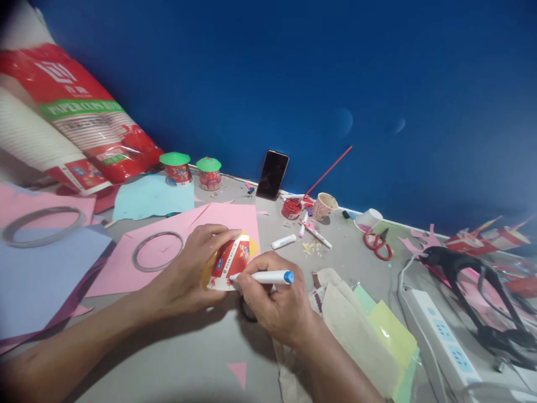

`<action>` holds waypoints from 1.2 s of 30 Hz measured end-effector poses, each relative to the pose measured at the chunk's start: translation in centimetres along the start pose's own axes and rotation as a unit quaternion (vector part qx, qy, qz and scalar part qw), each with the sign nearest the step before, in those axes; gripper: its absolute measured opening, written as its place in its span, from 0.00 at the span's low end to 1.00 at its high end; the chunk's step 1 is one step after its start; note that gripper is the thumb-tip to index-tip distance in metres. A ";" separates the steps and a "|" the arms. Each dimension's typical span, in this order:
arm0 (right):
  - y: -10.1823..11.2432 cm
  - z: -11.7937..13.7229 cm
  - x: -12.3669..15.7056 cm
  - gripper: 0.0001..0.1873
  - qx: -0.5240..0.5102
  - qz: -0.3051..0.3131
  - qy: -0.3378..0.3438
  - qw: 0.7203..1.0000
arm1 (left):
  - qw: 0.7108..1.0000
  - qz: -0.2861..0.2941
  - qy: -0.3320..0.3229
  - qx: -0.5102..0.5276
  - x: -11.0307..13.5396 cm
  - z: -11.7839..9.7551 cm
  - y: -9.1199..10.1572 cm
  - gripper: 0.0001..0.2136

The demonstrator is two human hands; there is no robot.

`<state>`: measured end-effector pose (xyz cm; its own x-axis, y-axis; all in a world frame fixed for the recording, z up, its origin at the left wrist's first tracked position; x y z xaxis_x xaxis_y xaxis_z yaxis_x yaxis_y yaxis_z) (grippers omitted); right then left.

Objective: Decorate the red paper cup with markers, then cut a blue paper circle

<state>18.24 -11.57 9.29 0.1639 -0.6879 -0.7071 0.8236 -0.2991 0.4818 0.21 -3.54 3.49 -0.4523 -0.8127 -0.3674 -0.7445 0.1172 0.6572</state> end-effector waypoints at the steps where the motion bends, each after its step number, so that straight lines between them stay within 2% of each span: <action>1: 0.0 -0.1 0.0 0.09 0.001 0.004 -0.001 1.000 | 1.000 0.000 0.001 0.000 0.0 0.0 0.0 0.37; 4: -0.1 -0.1 0.1 0.09 0.000 0.013 -0.001 1.000 | 1.000 -0.001 0.000 -0.001 0.0 -0.2 0.3 0.36; 9: 0.0 0.1 0.1 0.09 0.006 0.004 0.003 1.000 | 1.000 0.029 -0.007 -0.004 -0.1 -0.7 0.7 0.34; 16: -0.1 0.3 0.1 0.09 -0.010 -0.003 0.002 1.000 | 1.000 -0.002 -0.025 -0.007 0.1 0.1 0.0 0.35; 26: -0.4 0.4 0.1 0.09 0.002 0.007 0.032 0.999 | 1.000 0.017 -0.018 -0.003 -0.1 -0.2 0.3 0.35; 31: -0.5 0.5 0.0 0.10 0.013 0.018 0.037 0.999 | 0.999 0.050 -0.009 -0.004 -0.2 -0.4 0.3 0.35; 36: -0.1 0.3 0.1 0.10 0.003 -0.008 0.016 1.000 | 1.000 0.025 -0.014 -0.002 0.0 -0.2 0.3 0.35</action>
<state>18.03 -11.81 9.30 0.1692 -0.6613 -0.7308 0.8229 -0.3133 0.4740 0.06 -3.55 3.83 -0.5028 -0.7897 -0.3515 -0.7184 0.1555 0.6781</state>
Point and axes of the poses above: each hand's wrist, its own x-axis away from the middle knuckle, its own y-axis out of the back of the hand, z = x × y, the point moved 3 cm from there along -x, towards the middle knuckle, and after that the axes turned 15 degrees about y, right-handed, at the moved point
